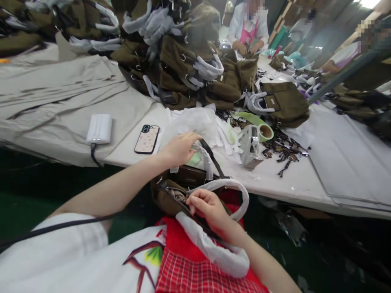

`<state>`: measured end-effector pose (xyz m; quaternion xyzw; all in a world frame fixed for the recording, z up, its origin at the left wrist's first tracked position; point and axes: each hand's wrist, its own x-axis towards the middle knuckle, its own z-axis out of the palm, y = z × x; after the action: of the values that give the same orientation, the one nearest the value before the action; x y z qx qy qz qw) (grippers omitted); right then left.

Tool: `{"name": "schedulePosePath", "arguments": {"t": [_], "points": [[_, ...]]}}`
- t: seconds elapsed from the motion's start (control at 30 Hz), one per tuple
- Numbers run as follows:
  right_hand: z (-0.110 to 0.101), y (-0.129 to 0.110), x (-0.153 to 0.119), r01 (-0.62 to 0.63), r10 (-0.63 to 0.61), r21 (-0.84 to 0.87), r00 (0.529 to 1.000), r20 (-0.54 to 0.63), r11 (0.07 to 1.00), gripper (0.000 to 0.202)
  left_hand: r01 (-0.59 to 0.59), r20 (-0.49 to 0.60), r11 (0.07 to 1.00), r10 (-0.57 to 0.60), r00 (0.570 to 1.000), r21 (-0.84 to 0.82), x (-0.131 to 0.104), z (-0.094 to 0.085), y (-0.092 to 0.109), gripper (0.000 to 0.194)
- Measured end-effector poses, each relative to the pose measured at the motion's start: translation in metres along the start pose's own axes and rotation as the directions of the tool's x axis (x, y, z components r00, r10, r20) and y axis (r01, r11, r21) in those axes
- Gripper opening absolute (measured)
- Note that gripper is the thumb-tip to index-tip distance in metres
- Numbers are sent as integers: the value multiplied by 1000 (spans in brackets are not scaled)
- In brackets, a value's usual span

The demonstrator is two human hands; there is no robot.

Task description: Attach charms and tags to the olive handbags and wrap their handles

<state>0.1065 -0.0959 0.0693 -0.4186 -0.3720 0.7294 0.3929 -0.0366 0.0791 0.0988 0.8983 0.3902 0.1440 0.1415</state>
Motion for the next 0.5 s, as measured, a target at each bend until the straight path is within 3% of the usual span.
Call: {"name": "schedulePosePath", "arguments": {"t": [0.07, 0.2, 0.27, 0.33, 0.4, 0.5], "points": [[0, -2, 0, 7, -2, -61, 997, 80, 998, 34, -10, -72, 999, 7, 997, -36, -21, -2, 9, 21], [0, -4, -2, 15, 7, -140, 988, 153, 990, 33, -180, -45, 981, 178, 983, -69, -32, -15, 29, 17], [1, -4, -3, 16, 6, -138, 988, 155, 990, 33, -256, 70, 960, 265, 962, -116, -18, -20, 42, 21], [2, -5, -2, 13, 11, -143, 986, 166, 990, 34, -335, 246, 931, 361, 900, -143, 7, -16, 59, 22], [4, -7, -2, 10, 19, -160, 984, 176, 987, 37, -395, 405, 911, 407, 818, -117, 35, 0, 78, 21], [5, -7, -2, 18, 15, -180, 984, 180, 984, 38, -427, 566, 904, 368, 738, -31, 68, 39, 103, 23]]}}
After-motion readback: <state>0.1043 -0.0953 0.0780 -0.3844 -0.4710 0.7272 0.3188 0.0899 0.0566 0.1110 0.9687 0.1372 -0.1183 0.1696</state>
